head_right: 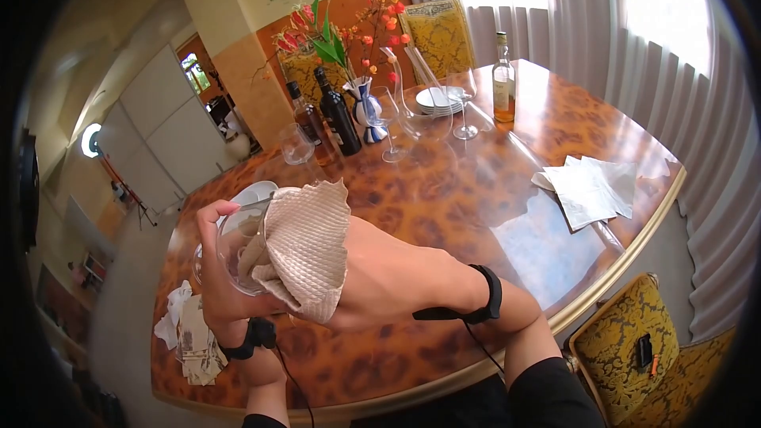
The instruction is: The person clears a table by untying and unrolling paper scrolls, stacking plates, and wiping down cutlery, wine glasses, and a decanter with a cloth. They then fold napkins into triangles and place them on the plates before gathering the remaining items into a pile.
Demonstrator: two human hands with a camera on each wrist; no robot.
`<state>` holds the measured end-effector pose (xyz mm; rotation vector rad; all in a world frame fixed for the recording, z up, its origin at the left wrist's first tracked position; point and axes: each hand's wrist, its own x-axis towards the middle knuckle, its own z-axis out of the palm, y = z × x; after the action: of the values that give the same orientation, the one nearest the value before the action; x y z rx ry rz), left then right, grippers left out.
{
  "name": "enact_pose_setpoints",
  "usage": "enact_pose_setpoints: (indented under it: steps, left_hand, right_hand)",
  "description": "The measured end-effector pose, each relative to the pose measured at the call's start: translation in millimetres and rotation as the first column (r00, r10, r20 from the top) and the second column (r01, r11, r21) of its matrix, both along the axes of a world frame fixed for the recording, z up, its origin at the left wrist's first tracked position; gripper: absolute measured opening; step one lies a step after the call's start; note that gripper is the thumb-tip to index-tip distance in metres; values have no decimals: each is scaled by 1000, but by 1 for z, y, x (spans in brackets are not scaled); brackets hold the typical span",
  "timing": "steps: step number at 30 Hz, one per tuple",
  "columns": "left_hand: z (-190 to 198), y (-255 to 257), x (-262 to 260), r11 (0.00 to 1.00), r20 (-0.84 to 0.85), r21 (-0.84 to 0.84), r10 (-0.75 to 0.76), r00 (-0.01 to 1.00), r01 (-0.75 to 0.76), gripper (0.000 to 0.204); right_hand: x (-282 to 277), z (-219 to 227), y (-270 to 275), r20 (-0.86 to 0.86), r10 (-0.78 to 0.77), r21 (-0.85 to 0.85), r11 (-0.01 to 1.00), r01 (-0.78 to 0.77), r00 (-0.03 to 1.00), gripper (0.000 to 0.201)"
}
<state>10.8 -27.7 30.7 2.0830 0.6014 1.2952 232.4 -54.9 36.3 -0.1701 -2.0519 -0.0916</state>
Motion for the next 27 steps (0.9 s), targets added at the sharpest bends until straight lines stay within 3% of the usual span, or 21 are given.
enact_pose_setpoints:
  steps: [1, 3, 4, 5, 7, 8, 11, 15, 17, 18, 19, 22, 25, 27]
  left_hand:
    - [0, -3, -2, 1000, -5, -6, 4, 1000, -4, 110]
    - [4, -10, -8, 987, -52, 151, 64, 997, -56, 109]
    - [3, -23, 3, 989, 115, 37, 136, 984, -141, 105]
    - [3, -32, 11, 989, 115, 38, 135, 984, -140, 105]
    - [3, -43, 21, 911, 221, 22, 397, 891, -411, 102]
    - [2, -41, 19, 868, 162, 119, 463, 871, -483, 105]
    - [3, -34, 14, 831, 166, 159, 510, 844, -534, 114]
    - [-3, -14, 5, 884, 147, 138, 427, 892, -446, 122]
    - [-3, -10, 7, 873, 64, 220, 432, 899, -435, 125]
    - [-6, -13, 16, 902, 196, 91, 399, 896, -422, 122]
    - [-5, -15, 22, 903, 192, 81, 402, 895, -423, 122]
    - [-2, -23, 29, 965, 283, -162, 247, 927, -208, 112]
    - [-3, -15, 21, 972, 164, -176, 182, 970, -153, 112]
    - [-6, -10, 22, 975, 158, -165, 173, 972, -146, 110]
  right_hand:
    - [3, 0, -5, 46, 50, -55, 997, -47, 998, 24]
    - [4, -2, -9, 90, 104, -116, 989, -94, 990, 24]
    - [3, -4, -11, 62, 144, -68, 988, -139, 988, 24]
    - [2, -6, -13, 35, 183, -18, 983, -182, 983, 24]
    - [2, -10, -15, 42, 179, 12, 984, -180, 983, 23]
    - [0, -11, -15, 38, 194, -15, 981, -193, 980, 23]
    - [-3, -7, -13, 20, 212, -59, 976, -210, 977, 22]
    - [-5, -8, -4, -35, 199, -96, 975, -202, 979, 21]
    - [-3, -7, -1, -35, 185, -102, 977, -188, 982, 20]
    - [-1, -6, -1, -34, 169, -100, 980, -171, 985, 20]
    - [2, -4, -3, -35, 170, -110, 979, -173, 985, 20]
    - [12, 1, -9, 27, 176, -165, 972, -170, 984, 19]
    - [18, -4, -7, 81, 139, -135, 983, -127, 987, 21]
    - [20, -7, -1, 196, 21, 141, 989, -49, 980, 27]
